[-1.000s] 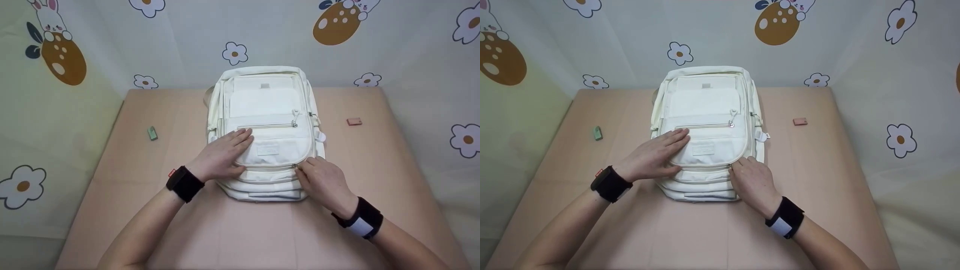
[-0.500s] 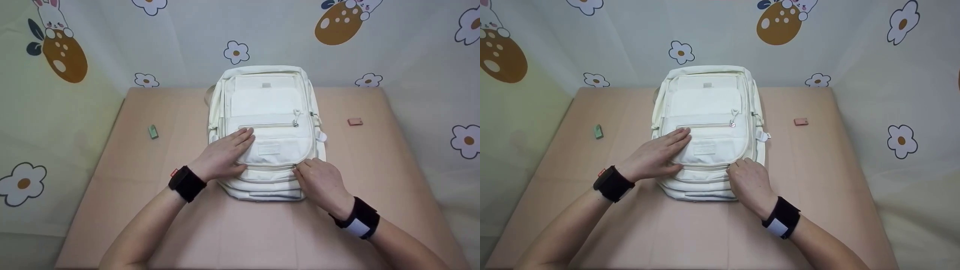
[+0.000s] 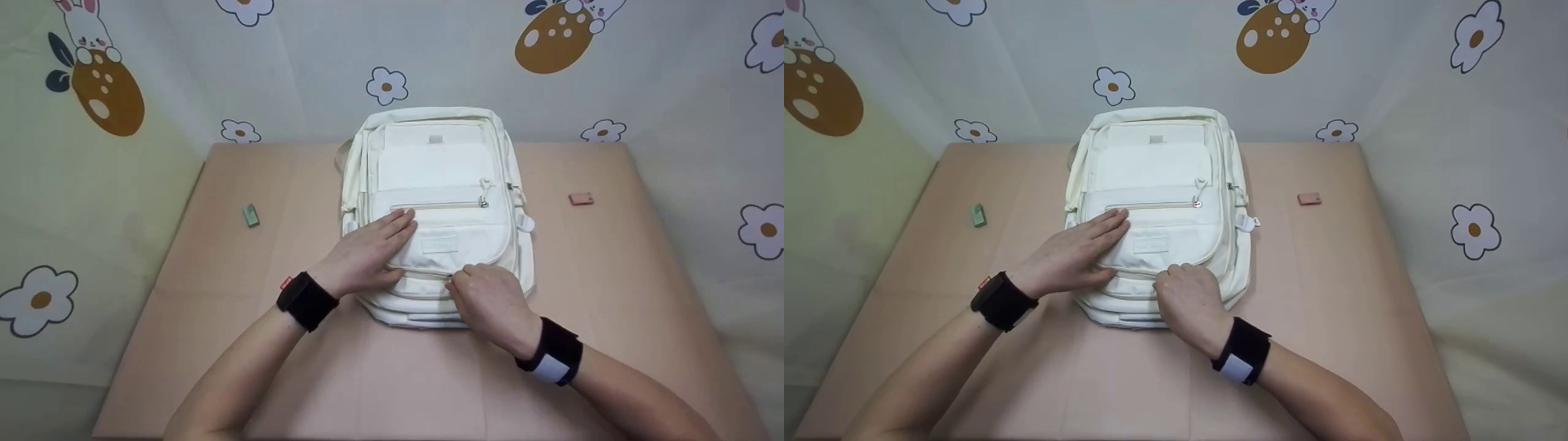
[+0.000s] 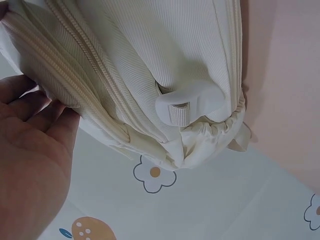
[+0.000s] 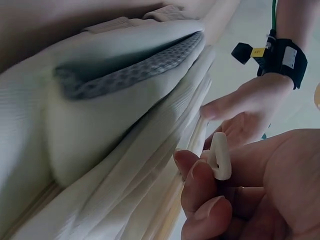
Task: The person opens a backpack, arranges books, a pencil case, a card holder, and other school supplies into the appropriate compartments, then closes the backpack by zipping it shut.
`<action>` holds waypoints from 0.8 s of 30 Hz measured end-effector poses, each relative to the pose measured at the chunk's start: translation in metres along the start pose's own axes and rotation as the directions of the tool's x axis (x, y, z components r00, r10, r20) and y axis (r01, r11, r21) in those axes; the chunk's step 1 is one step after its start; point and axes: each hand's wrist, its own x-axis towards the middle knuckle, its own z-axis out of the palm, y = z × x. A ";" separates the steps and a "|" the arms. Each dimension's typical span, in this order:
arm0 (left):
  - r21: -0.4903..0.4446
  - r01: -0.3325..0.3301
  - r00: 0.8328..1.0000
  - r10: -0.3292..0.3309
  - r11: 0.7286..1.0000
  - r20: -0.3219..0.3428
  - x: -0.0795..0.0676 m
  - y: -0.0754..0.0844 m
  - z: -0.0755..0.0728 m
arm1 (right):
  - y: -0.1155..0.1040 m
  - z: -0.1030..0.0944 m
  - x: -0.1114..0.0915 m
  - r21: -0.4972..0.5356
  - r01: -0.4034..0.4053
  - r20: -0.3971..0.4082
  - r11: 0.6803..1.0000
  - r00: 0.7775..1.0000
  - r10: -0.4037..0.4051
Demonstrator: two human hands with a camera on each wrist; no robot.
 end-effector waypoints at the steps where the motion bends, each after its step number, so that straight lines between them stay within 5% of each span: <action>1: -0.002 0.000 1.000 0.000 1.000 -0.002 0.000 0.000 0.000 | -0.003 0.001 0.003 -0.006 0.010 0.006 1.000 1.000 -0.010; 15: -0.006 0.008 1.000 -0.009 1.000 -0.006 -0.002 0.000 0.002 | -0.009 0.006 0.013 0.002 0.089 -0.025 0.996 0.996 -0.089; 24: -0.004 0.006 1.000 -0.006 1.000 -0.004 -0.001 0.000 0.002 | 0.030 -0.012 0.006 0.105 0.192 -0.175 0.976 0.970 -0.172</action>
